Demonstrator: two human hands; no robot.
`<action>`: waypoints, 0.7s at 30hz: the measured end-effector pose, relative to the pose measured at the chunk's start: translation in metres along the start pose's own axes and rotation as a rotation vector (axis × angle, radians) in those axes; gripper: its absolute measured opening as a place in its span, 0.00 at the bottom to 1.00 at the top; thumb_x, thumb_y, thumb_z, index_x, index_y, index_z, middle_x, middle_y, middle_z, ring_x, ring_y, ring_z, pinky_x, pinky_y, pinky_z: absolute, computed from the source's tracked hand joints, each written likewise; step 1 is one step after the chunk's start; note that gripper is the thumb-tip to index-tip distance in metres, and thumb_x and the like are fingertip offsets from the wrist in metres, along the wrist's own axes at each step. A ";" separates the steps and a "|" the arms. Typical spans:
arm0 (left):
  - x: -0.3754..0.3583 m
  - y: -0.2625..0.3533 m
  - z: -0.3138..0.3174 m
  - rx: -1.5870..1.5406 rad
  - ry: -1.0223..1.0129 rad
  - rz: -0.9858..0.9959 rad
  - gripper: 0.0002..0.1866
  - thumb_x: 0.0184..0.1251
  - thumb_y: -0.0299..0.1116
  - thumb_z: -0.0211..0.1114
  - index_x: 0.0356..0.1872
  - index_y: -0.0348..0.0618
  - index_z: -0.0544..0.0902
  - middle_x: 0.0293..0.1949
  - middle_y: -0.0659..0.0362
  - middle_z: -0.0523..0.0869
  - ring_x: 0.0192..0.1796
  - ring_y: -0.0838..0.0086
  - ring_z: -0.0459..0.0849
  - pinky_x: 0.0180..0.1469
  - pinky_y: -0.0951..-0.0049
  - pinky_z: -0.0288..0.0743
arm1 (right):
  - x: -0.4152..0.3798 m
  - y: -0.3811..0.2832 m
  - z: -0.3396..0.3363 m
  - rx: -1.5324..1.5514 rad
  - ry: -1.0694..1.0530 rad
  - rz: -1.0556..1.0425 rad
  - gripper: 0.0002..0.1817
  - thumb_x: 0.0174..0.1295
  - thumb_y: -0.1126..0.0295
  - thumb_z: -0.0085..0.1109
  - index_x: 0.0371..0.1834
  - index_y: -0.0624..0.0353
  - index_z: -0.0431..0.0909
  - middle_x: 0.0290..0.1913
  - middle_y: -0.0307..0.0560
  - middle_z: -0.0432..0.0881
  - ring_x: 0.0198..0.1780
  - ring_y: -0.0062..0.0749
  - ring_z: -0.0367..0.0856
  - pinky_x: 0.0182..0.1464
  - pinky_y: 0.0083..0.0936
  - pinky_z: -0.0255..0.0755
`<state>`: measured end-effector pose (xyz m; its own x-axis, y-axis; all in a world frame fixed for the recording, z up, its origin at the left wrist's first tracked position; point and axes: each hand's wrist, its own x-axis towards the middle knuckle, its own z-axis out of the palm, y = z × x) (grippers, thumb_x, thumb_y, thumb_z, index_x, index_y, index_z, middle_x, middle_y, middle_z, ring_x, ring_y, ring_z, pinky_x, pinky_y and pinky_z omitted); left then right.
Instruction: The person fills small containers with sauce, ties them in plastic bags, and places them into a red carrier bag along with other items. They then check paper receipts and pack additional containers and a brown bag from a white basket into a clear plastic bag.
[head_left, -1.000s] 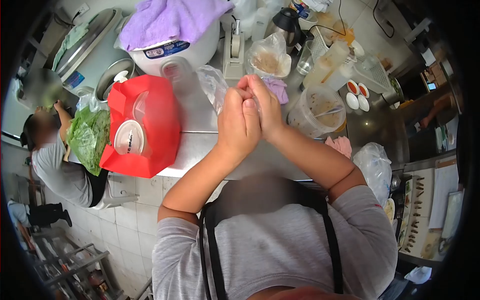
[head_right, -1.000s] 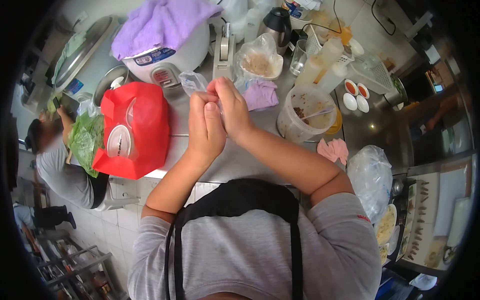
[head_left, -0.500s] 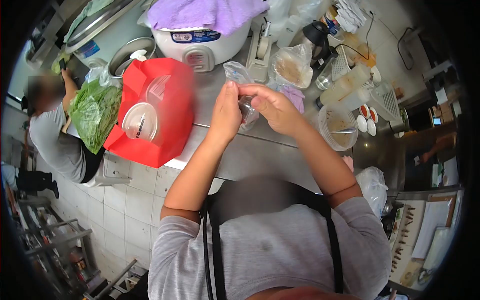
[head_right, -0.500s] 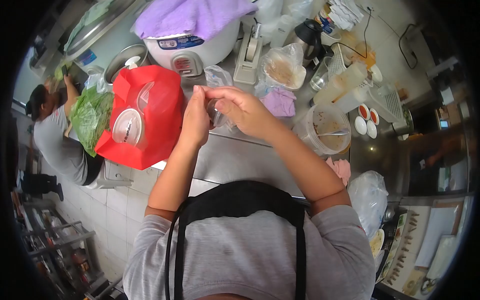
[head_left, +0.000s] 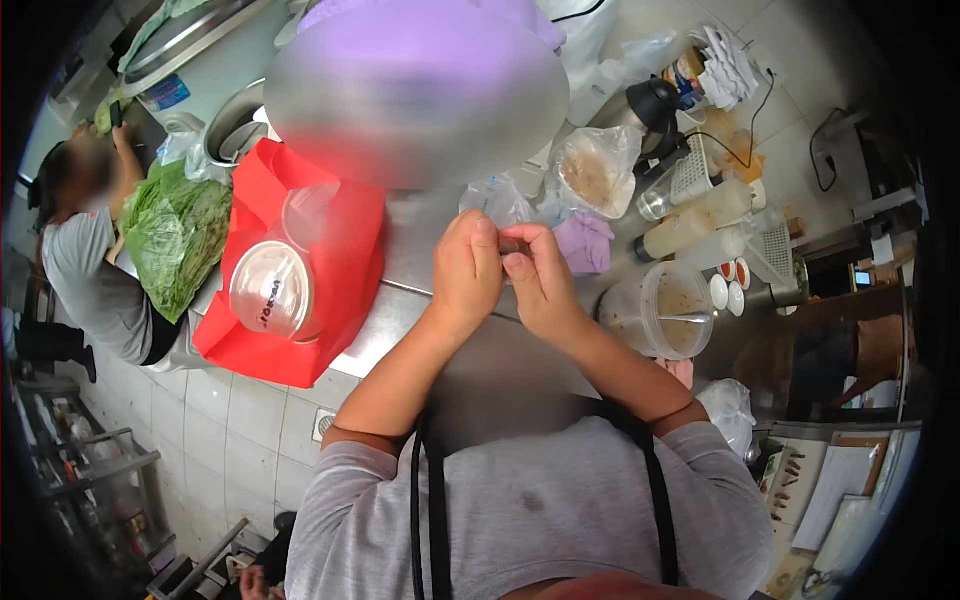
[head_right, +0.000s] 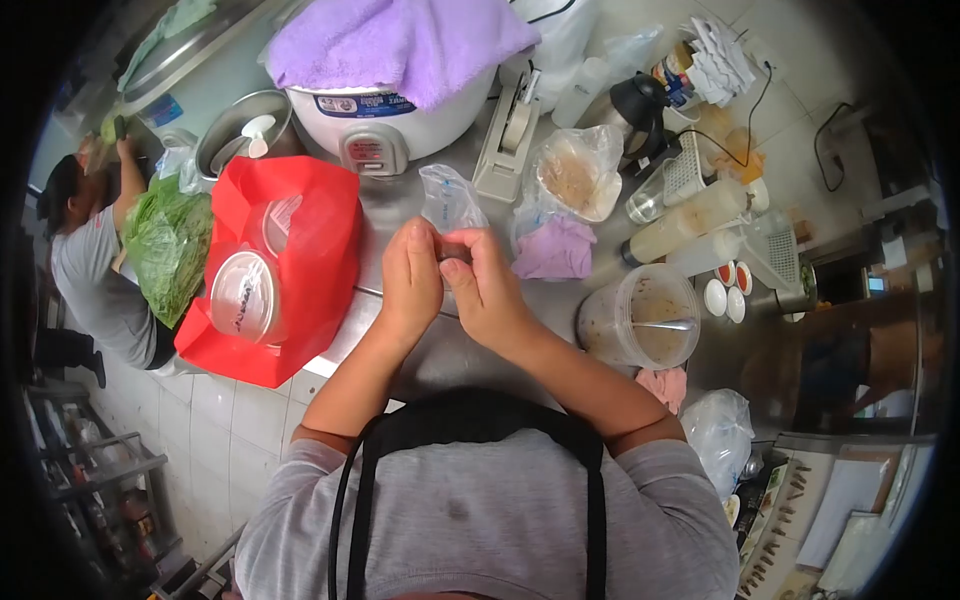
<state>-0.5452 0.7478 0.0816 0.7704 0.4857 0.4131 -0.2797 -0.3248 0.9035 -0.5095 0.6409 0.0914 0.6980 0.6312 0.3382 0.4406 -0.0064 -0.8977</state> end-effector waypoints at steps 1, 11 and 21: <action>0.002 -0.002 0.000 0.017 -0.006 0.002 0.17 0.63 0.35 0.38 0.21 0.35 0.68 0.20 0.49 0.70 0.27 0.56 0.69 0.32 0.63 0.62 | 0.001 0.003 0.001 0.017 0.013 0.008 0.12 0.60 0.70 0.43 0.43 0.66 0.63 0.40 0.49 0.71 0.40 0.29 0.71 0.43 0.23 0.65; 0.058 0.021 -0.031 0.279 -0.143 -0.477 0.32 0.56 0.52 0.47 0.42 0.24 0.67 0.39 0.38 0.75 0.45 0.48 0.73 0.47 0.62 0.67 | 0.071 -0.033 -0.045 0.247 0.249 0.093 0.20 0.58 0.69 0.47 0.54 0.62 0.60 0.44 0.46 0.70 0.46 0.29 0.70 0.50 0.26 0.64; 0.046 -0.051 0.010 0.099 0.021 -0.171 0.16 0.43 0.30 0.61 0.37 0.39 0.72 0.30 0.49 0.77 0.34 0.62 0.76 0.37 0.68 0.70 | 0.052 0.001 -0.033 0.479 0.017 0.339 0.22 0.56 0.71 0.50 0.54 0.59 0.60 0.44 0.42 0.70 0.47 0.28 0.68 0.49 0.34 0.63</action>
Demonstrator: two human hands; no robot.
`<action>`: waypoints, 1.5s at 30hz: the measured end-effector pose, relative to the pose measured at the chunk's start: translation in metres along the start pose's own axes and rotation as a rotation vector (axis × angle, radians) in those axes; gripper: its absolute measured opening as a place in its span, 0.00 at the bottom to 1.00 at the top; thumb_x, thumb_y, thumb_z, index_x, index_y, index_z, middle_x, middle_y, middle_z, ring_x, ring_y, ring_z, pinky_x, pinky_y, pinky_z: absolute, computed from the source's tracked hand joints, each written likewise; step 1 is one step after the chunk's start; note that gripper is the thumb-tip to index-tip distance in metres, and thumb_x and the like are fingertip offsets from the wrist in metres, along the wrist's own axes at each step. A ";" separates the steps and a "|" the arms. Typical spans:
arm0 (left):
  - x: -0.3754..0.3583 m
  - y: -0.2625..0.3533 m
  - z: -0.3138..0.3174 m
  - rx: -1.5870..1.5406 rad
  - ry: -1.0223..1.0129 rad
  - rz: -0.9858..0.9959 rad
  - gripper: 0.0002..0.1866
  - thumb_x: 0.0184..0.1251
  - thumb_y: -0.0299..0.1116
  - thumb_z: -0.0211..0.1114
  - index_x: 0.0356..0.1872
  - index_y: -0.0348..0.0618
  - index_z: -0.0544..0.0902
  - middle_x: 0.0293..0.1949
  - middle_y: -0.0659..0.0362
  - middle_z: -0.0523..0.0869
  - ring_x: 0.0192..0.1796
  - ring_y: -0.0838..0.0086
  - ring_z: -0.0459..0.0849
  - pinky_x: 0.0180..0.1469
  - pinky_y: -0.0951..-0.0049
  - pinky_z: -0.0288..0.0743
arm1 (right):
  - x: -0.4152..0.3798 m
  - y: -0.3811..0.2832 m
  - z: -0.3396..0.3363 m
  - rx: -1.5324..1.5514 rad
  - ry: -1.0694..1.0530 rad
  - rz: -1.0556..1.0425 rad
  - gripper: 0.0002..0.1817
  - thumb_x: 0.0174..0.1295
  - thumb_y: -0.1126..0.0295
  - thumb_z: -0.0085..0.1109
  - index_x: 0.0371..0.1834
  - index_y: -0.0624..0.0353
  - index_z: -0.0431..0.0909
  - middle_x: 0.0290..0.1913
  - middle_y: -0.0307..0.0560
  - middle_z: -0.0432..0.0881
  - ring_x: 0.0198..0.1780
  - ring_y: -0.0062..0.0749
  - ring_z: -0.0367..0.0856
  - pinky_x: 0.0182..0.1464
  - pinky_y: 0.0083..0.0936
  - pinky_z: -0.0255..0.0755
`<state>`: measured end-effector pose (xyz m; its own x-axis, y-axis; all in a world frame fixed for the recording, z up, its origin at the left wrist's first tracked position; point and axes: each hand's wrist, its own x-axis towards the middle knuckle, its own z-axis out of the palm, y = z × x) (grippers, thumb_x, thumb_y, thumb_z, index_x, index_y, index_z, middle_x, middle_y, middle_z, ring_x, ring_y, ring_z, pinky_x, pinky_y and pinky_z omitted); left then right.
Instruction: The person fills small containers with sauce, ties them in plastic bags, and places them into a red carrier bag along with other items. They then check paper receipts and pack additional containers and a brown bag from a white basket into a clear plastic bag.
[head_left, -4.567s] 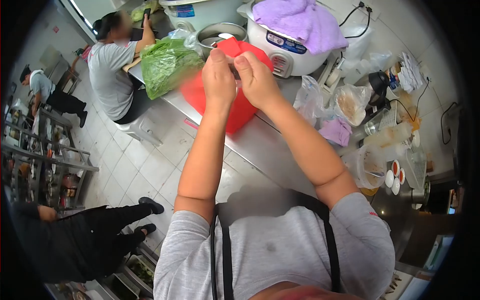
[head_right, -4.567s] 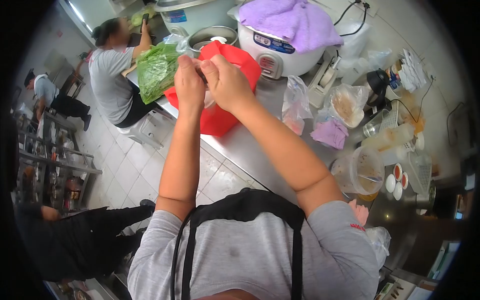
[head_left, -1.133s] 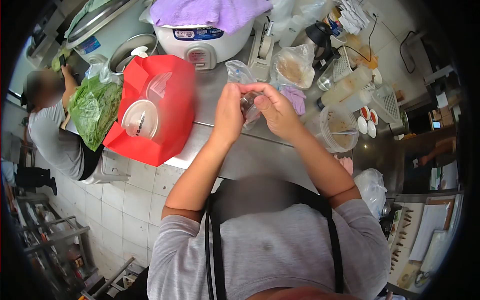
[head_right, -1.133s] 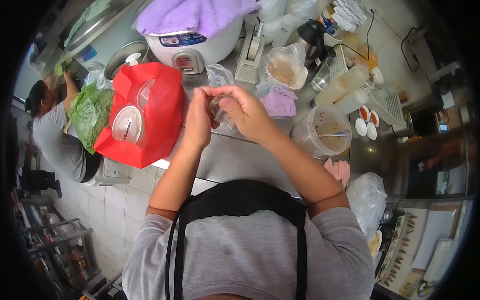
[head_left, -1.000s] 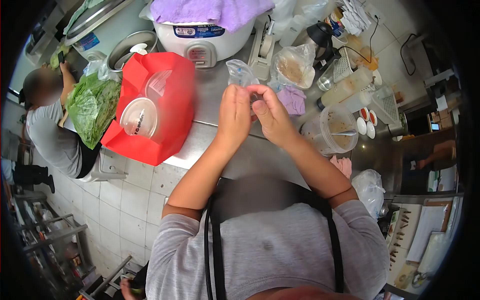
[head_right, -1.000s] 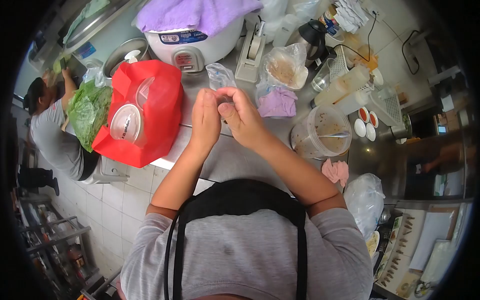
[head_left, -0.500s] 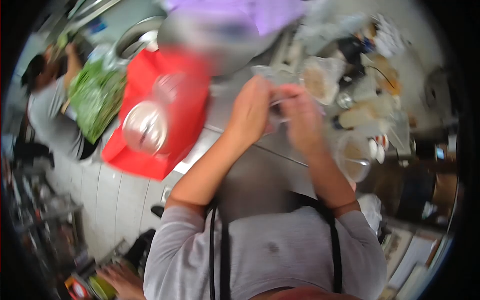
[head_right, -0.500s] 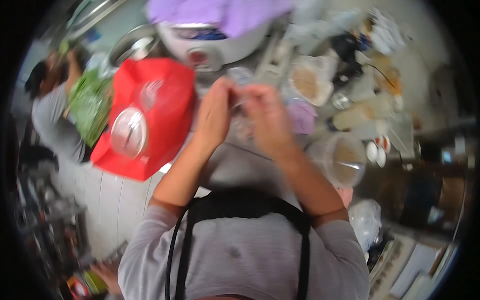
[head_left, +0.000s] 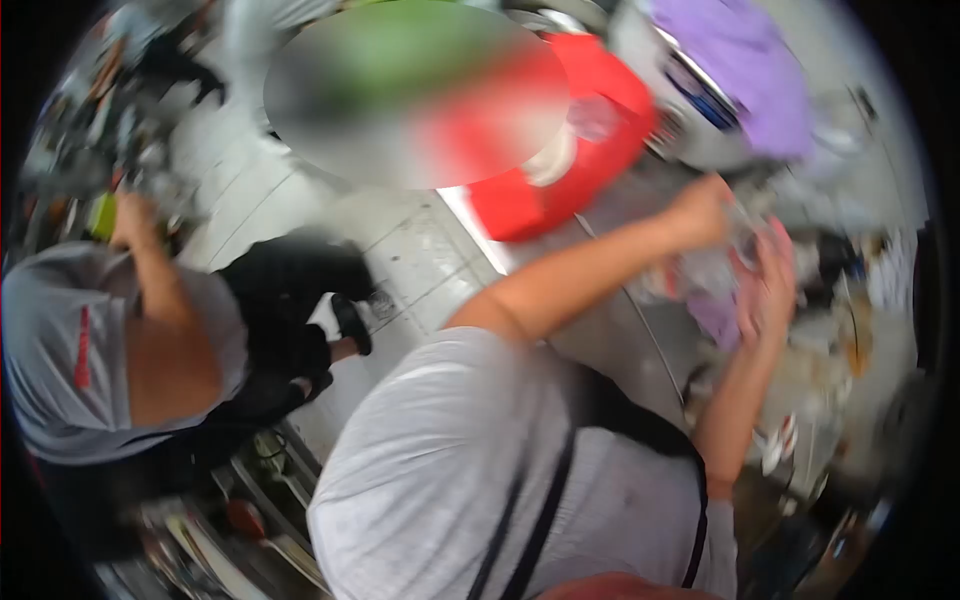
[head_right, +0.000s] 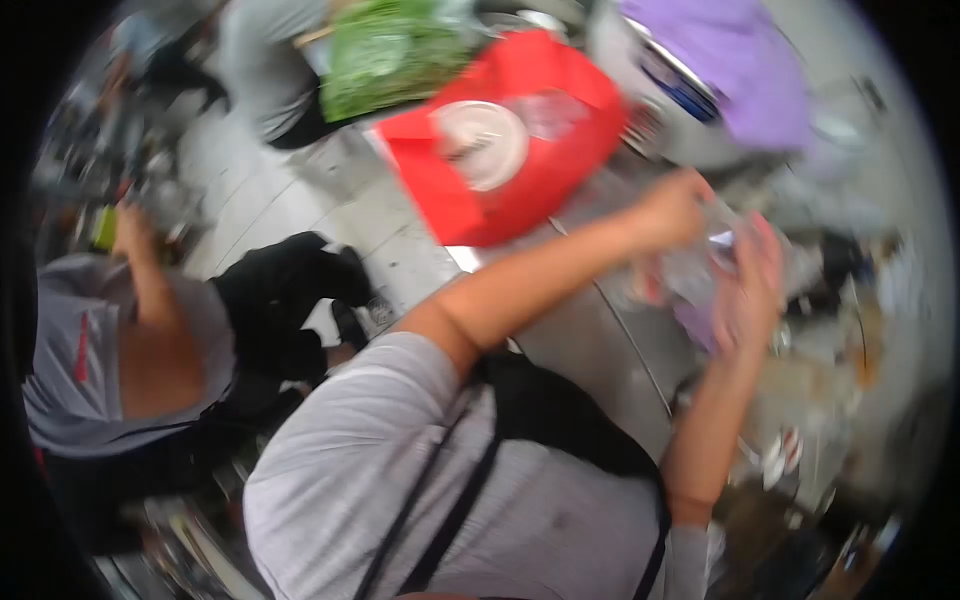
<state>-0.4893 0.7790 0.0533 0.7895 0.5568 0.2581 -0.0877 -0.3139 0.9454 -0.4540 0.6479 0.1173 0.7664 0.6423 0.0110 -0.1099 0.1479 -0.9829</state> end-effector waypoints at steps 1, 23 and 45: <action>-0.002 0.009 -0.010 -0.083 -0.032 -0.079 0.15 0.43 0.27 0.59 0.37 0.40 0.72 0.25 0.55 0.76 0.26 0.71 0.75 0.28 0.72 0.69 | 0.001 0.000 0.002 0.001 -0.008 0.051 0.21 0.55 0.71 0.51 0.53 0.59 0.62 0.43 0.41 0.71 0.47 0.27 0.68 0.49 0.32 0.62; -0.009 0.039 -0.046 -0.626 -0.337 -0.365 0.15 0.48 0.20 0.49 0.40 0.39 0.64 0.19 0.65 0.68 0.16 0.85 0.63 0.16 0.85 0.54 | 0.047 0.055 0.022 -1.309 -0.511 -0.056 0.15 0.51 0.64 0.47 0.41 0.58 0.70 0.45 0.51 0.72 0.48 0.40 0.69 0.48 0.31 0.63; -0.072 -0.042 0.002 -0.040 -0.308 0.199 0.28 0.45 0.44 0.65 0.46 0.39 0.70 0.51 0.51 0.68 0.54 0.65 0.66 0.52 0.68 0.62 | -0.011 0.017 0.046 -1.034 -0.460 -0.242 0.13 0.46 0.71 0.54 0.36 0.61 0.70 0.29 0.47 0.76 0.30 0.34 0.76 0.33 0.27 0.68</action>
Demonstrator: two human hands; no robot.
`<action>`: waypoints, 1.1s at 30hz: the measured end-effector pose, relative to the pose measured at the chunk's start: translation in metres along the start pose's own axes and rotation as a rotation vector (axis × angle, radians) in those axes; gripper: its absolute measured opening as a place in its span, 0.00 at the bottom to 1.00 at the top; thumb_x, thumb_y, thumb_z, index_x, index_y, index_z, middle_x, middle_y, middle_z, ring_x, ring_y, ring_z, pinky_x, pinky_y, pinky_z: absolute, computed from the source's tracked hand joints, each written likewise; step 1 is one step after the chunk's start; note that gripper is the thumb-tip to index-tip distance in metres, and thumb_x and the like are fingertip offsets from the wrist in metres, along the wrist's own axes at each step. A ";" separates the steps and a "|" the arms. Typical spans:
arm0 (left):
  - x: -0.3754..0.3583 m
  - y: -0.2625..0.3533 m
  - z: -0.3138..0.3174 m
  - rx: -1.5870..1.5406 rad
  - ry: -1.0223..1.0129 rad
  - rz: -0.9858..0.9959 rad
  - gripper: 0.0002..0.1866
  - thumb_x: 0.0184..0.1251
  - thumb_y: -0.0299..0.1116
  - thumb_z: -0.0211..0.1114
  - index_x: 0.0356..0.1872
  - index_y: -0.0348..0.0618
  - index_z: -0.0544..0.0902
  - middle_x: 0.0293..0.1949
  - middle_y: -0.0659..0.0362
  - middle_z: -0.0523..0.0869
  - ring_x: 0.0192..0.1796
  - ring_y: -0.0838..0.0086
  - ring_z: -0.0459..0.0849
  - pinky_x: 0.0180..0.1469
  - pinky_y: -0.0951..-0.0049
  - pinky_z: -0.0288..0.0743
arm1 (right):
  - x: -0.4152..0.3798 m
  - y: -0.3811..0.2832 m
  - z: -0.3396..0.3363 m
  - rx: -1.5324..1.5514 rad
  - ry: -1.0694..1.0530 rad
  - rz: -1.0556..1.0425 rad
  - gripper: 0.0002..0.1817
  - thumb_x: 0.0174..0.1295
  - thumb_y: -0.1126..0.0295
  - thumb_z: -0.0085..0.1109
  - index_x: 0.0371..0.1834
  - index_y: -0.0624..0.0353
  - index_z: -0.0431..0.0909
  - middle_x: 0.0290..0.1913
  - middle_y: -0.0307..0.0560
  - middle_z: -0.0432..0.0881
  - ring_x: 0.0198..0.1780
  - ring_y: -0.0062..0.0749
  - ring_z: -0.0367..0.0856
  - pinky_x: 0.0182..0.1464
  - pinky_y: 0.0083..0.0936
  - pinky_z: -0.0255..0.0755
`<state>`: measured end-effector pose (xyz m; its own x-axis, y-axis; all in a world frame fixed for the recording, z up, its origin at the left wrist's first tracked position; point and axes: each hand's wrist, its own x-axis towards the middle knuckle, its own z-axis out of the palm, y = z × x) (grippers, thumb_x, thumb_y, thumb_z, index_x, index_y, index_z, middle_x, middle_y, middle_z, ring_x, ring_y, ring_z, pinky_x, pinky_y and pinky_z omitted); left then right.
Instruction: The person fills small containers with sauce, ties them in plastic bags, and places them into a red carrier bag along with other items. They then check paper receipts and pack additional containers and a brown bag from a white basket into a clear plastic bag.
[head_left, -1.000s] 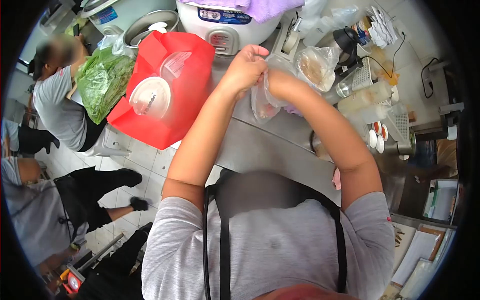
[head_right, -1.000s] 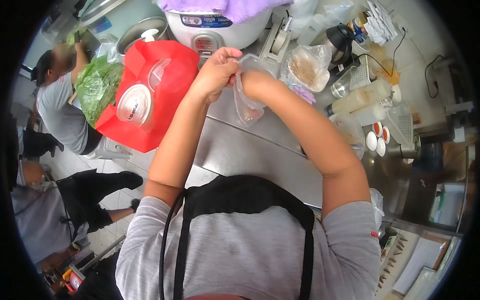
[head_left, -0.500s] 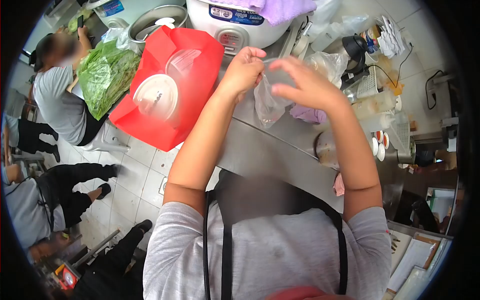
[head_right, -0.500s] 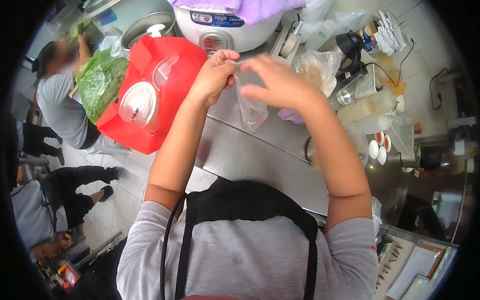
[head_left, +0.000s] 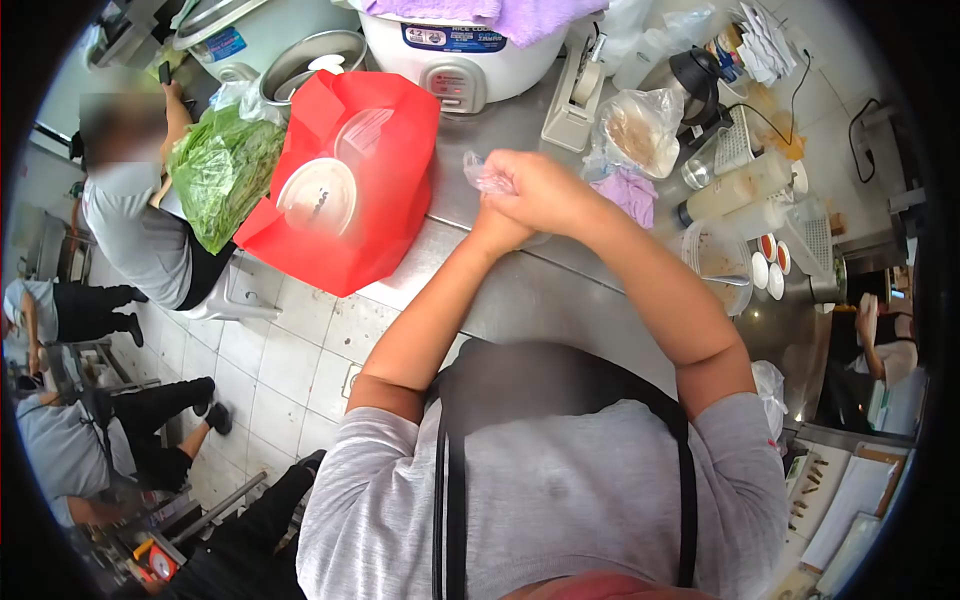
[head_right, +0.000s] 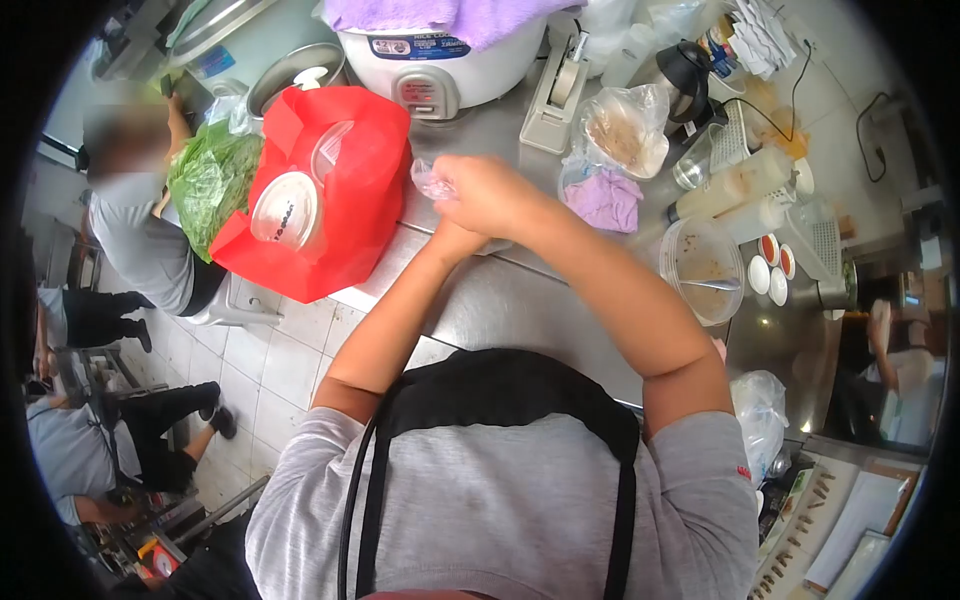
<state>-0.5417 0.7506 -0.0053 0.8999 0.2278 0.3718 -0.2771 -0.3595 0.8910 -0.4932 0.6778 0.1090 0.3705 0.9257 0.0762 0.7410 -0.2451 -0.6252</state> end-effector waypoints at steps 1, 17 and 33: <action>0.004 0.008 0.000 -0.179 0.101 -0.003 0.23 0.48 0.44 0.63 0.43 0.39 0.73 0.48 0.52 0.70 0.52 0.66 0.68 0.51 0.68 0.63 | 0.000 -0.002 -0.001 0.095 -0.003 -0.026 0.13 0.47 0.71 0.54 0.37 0.60 0.70 0.28 0.45 0.76 0.29 0.29 0.75 0.33 0.26 0.68; 0.003 0.028 -0.001 -0.307 -0.101 0.065 0.09 0.58 0.27 0.50 0.39 0.40 0.72 0.35 0.59 0.77 0.38 0.77 0.76 0.41 0.74 0.71 | -0.028 -0.008 -0.022 0.227 0.180 -0.015 0.05 0.52 0.73 0.52 0.31 0.60 0.72 0.24 0.37 0.72 0.29 0.28 0.74 0.31 0.25 0.68; -0.014 0.056 0.010 -0.605 -0.450 -0.276 0.08 0.61 0.34 0.53 0.35 0.40 0.74 0.29 0.65 0.75 0.32 0.84 0.72 0.34 0.82 0.68 | -0.060 0.008 -0.015 1.356 0.362 0.413 0.10 0.60 0.66 0.40 0.39 0.59 0.65 0.26 0.43 0.68 0.30 0.30 0.71 0.31 0.25 0.68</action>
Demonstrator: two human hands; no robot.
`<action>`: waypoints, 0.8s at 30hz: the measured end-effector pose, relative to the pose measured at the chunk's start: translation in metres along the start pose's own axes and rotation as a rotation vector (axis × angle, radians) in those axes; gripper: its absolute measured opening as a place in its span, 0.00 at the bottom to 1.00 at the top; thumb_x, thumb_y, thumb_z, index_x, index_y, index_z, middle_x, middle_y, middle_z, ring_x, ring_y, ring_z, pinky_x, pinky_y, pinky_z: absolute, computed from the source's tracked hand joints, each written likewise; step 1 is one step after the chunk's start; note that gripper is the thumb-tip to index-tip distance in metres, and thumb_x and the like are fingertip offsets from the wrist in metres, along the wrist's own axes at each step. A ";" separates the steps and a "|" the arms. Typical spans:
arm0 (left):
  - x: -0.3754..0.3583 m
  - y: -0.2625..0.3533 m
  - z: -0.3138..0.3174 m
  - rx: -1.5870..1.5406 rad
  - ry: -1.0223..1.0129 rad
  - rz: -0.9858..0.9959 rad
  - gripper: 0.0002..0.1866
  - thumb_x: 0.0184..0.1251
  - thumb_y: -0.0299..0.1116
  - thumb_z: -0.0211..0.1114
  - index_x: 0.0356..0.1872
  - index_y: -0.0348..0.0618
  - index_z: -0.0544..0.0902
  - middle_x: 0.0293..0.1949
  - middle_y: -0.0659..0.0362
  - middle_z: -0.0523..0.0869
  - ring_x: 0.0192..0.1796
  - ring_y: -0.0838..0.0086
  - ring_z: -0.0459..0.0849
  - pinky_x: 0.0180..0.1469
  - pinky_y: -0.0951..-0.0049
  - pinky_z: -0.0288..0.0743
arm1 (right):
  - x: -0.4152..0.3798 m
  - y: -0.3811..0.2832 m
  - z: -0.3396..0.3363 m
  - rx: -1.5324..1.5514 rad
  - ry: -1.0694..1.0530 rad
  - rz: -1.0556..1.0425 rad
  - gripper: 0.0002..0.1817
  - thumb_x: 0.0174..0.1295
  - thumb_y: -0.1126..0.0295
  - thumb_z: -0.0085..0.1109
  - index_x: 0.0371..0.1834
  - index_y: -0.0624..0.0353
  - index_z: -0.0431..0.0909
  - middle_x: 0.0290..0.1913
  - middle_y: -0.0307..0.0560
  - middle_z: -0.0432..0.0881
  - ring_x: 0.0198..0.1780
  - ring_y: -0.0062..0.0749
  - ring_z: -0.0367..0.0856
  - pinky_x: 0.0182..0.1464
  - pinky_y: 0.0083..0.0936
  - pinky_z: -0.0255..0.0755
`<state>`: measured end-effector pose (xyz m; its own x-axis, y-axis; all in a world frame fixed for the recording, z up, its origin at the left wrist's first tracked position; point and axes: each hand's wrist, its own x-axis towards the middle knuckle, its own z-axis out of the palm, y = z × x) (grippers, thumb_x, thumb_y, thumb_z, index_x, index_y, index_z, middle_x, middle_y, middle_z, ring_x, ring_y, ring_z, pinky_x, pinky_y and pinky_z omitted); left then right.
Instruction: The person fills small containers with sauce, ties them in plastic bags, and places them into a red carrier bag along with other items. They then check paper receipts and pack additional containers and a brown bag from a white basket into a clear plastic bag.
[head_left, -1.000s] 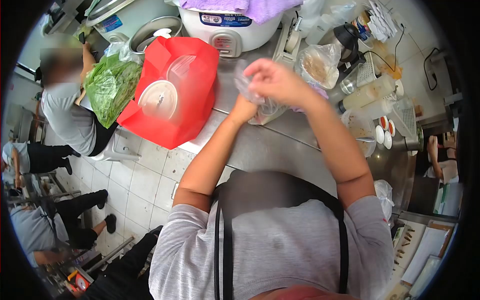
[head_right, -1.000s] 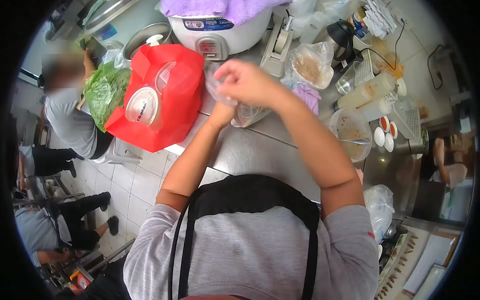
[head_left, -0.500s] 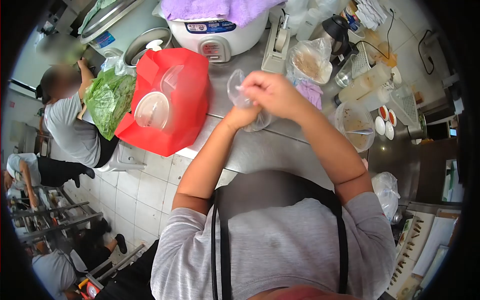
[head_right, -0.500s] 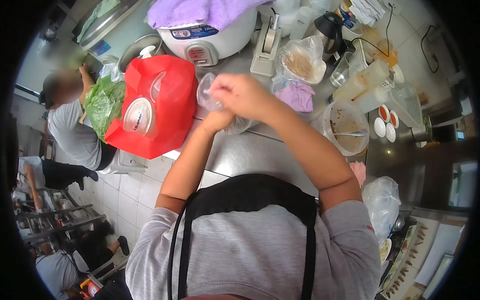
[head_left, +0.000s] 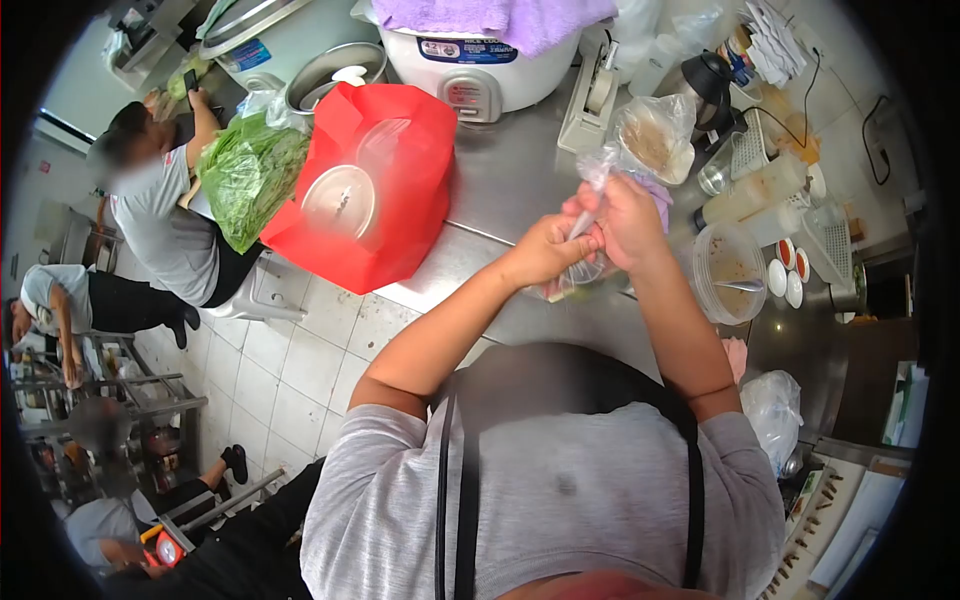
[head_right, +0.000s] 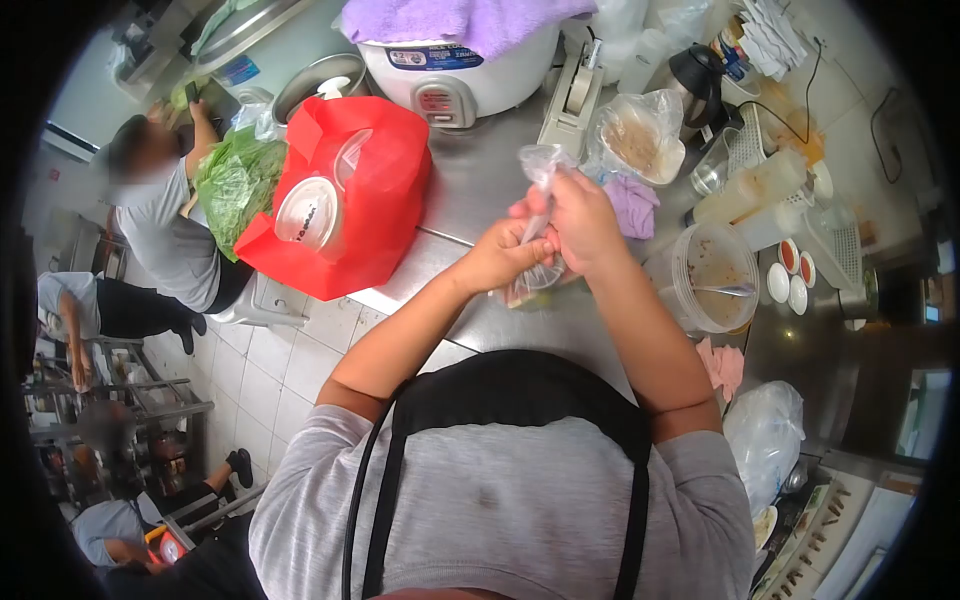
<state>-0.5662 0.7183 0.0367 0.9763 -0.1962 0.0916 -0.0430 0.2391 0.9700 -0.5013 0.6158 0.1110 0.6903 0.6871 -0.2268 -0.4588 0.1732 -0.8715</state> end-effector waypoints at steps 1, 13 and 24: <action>0.000 0.001 0.000 0.029 0.030 -0.021 0.08 0.61 0.34 0.52 0.35 0.41 0.74 0.28 0.66 0.75 0.32 0.84 0.72 0.34 0.82 0.67 | 0.002 0.000 -0.002 0.130 0.015 -0.024 0.08 0.60 0.66 0.39 0.36 0.58 0.65 0.22 0.40 0.65 0.28 0.28 0.69 0.30 0.24 0.68; -0.024 0.044 0.001 0.675 0.003 -0.124 0.10 0.59 0.31 0.49 0.30 0.36 0.77 0.22 0.56 0.76 0.27 0.74 0.73 0.29 0.72 0.67 | -0.038 -0.011 -0.014 -1.966 -0.268 -0.366 0.10 0.48 0.63 0.51 0.32 0.53 0.73 0.29 0.48 0.76 0.39 0.41 0.75 0.45 0.46 0.60; -0.024 0.091 0.037 0.220 0.102 -0.192 0.06 0.54 0.29 0.60 0.31 0.38 0.79 0.29 0.62 0.79 0.29 0.81 0.74 0.37 0.81 0.68 | -0.015 0.007 -0.076 -0.363 -0.479 -0.114 0.10 0.57 0.63 0.48 0.35 0.56 0.72 0.27 0.37 0.76 0.30 0.20 0.73 0.32 0.23 0.67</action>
<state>-0.6010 0.7097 0.1313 0.9868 -0.1183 -0.1108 0.1107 -0.0074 0.9938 -0.4724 0.5529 0.0754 0.3570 0.9338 0.0235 -0.1194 0.0706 -0.9903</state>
